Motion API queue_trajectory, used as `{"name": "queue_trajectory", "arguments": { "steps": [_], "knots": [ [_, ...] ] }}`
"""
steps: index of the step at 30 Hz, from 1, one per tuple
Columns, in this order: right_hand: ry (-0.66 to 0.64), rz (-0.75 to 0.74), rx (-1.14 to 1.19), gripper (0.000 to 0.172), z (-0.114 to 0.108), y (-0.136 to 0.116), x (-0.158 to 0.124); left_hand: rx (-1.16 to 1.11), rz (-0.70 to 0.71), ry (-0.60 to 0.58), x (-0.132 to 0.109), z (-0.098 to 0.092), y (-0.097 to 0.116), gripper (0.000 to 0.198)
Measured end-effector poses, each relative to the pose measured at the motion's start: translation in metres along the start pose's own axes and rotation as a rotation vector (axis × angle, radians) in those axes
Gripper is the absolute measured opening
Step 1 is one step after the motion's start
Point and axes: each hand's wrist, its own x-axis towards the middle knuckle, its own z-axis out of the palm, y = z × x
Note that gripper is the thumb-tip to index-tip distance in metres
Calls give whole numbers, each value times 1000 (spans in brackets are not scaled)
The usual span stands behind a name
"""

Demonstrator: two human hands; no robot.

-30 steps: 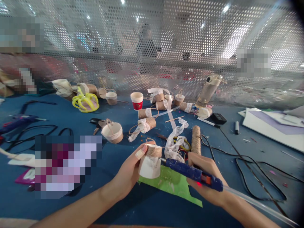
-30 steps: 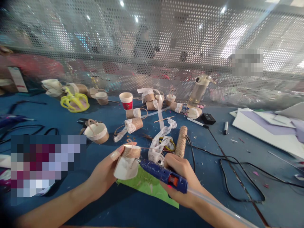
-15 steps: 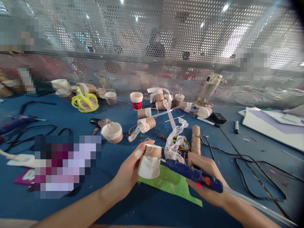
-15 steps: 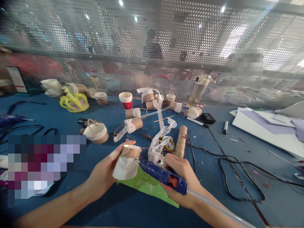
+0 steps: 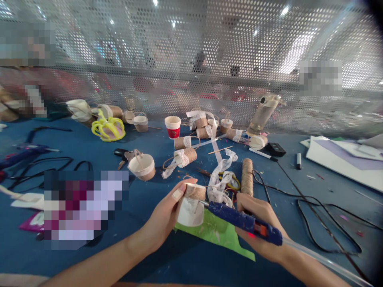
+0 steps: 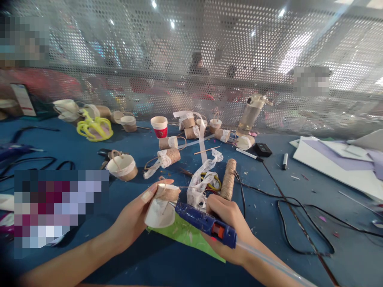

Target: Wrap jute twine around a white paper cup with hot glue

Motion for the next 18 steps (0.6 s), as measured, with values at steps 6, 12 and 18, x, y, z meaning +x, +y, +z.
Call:
{"name": "queue_trajectory", "arguments": {
  "steps": [6, 12, 18],
  "knots": [
    [-4, 2, 24, 30, -1, 4, -2, -39, 5, 32, -2, 2, 2, 40],
    [-5, 17, 35, 30, -1, 3, -1, -55, 2, 68, -3, 4, 5, 38],
    [-8, 23, 43, 30, -1, 3, 0, -43, -5, 65, -2, 4, 5, 38]
  ]
}}
